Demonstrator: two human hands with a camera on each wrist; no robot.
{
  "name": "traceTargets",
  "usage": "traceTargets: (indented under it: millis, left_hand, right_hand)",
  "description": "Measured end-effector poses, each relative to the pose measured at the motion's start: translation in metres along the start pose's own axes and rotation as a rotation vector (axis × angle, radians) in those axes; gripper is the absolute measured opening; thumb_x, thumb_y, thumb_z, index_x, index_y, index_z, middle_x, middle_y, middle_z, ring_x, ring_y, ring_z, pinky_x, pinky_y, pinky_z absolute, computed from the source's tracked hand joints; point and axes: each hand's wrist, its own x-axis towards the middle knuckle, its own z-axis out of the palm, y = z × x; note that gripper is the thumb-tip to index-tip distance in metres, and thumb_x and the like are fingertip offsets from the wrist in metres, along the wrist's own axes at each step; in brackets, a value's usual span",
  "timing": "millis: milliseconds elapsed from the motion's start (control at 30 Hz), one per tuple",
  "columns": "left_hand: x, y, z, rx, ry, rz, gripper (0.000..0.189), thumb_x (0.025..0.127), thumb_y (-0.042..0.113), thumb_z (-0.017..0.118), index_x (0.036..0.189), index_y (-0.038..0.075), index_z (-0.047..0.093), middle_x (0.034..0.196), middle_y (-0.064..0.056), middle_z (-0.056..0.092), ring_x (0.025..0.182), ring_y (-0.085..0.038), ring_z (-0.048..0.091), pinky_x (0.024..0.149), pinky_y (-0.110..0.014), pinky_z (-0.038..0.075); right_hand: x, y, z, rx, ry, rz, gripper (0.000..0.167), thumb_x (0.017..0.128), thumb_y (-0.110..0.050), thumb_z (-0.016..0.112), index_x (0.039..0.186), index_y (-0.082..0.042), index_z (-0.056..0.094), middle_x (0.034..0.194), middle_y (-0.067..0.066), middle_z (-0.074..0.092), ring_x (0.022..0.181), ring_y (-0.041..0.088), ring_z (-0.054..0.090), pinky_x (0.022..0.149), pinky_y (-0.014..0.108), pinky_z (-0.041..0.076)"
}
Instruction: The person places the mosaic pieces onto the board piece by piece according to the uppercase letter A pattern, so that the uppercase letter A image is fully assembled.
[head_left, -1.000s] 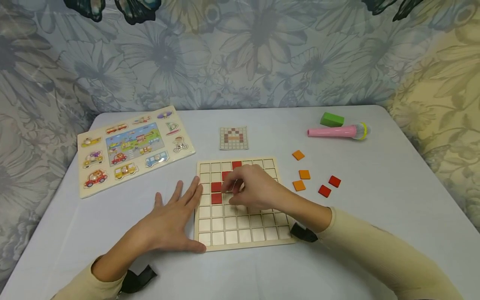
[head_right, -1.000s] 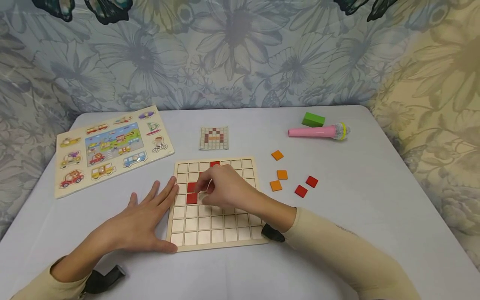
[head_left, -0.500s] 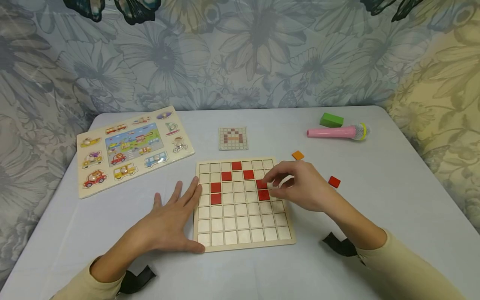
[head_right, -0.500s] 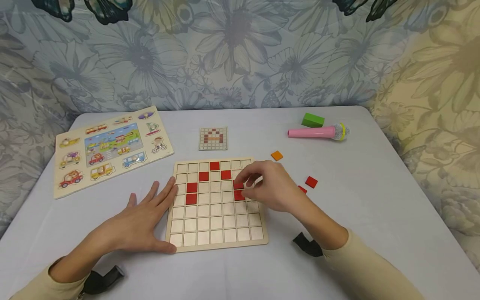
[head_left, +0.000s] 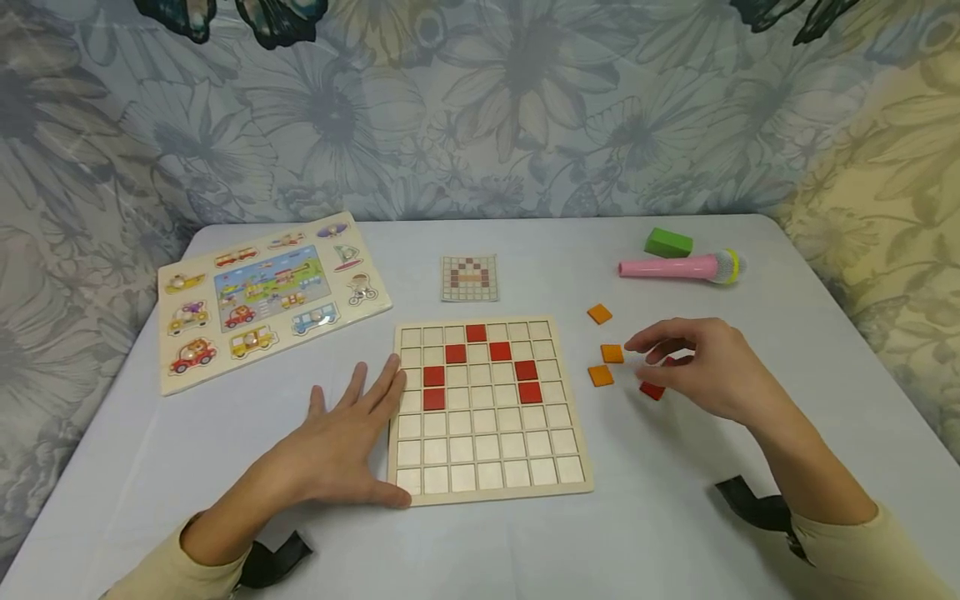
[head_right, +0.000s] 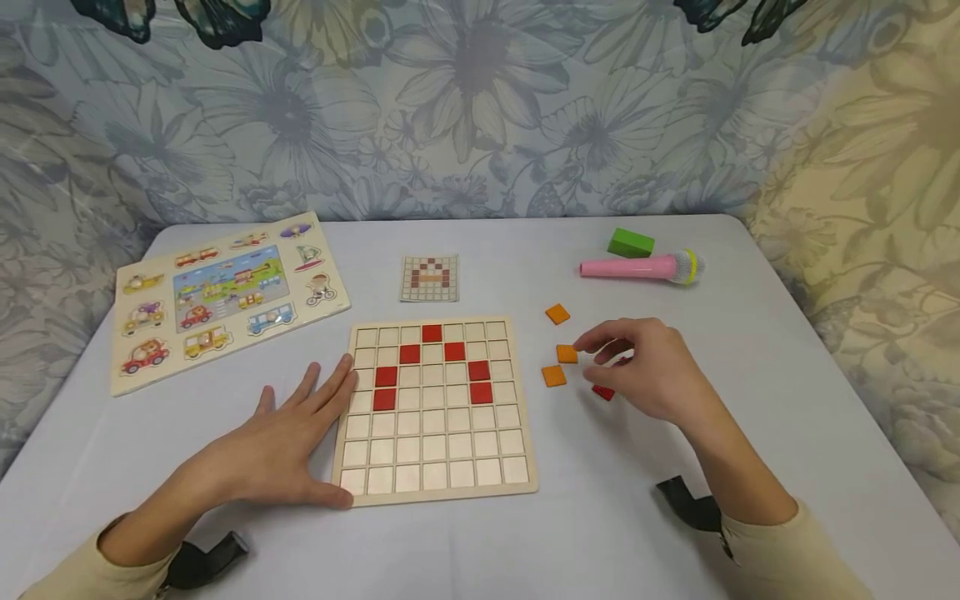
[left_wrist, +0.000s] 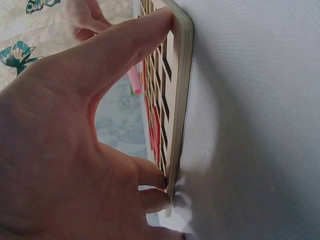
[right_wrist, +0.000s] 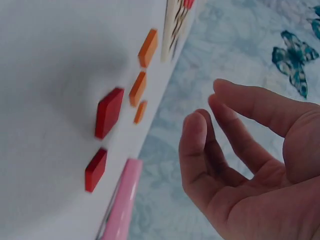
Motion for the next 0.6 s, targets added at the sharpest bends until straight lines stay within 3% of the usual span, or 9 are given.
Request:
traceTargets:
  millis: [167, 600]
  left_hand:
    - [0.0, 0.0, 0.0, 0.001, -0.007, -0.005, 0.138, 0.068, 0.069, 0.086, 0.168, 0.009, 0.014, 0.177, -0.004, -0.005, 0.16, -0.047, 0.003, 0.105, -0.091, 0.009]
    - [0.0, 0.001, -0.002, 0.006, -0.004, -0.008, 0.137, 0.068, 0.069, 0.087, 0.168, 0.008, 0.015, 0.177, -0.005, -0.003, 0.16, -0.048, 0.004, 0.105, -0.091, 0.01]
  right_hand:
    - [0.0, 0.015, -0.007, -0.057, -0.048, 0.07, 0.026, 0.088, -0.02, 0.083, 0.114, -0.017, 0.079, 0.102, 0.002, 0.076, 0.09, 0.011, 0.068, 0.068, 0.028, 0.052]
    - [0.012, 0.031, -0.005, -0.095, -0.154, 0.115, 0.027, 0.081, -0.013, 0.084, 0.108, -0.01, 0.079, 0.09, 0.0, 0.069, 0.086, 0.018, 0.062, 0.065, 0.029, 0.048]
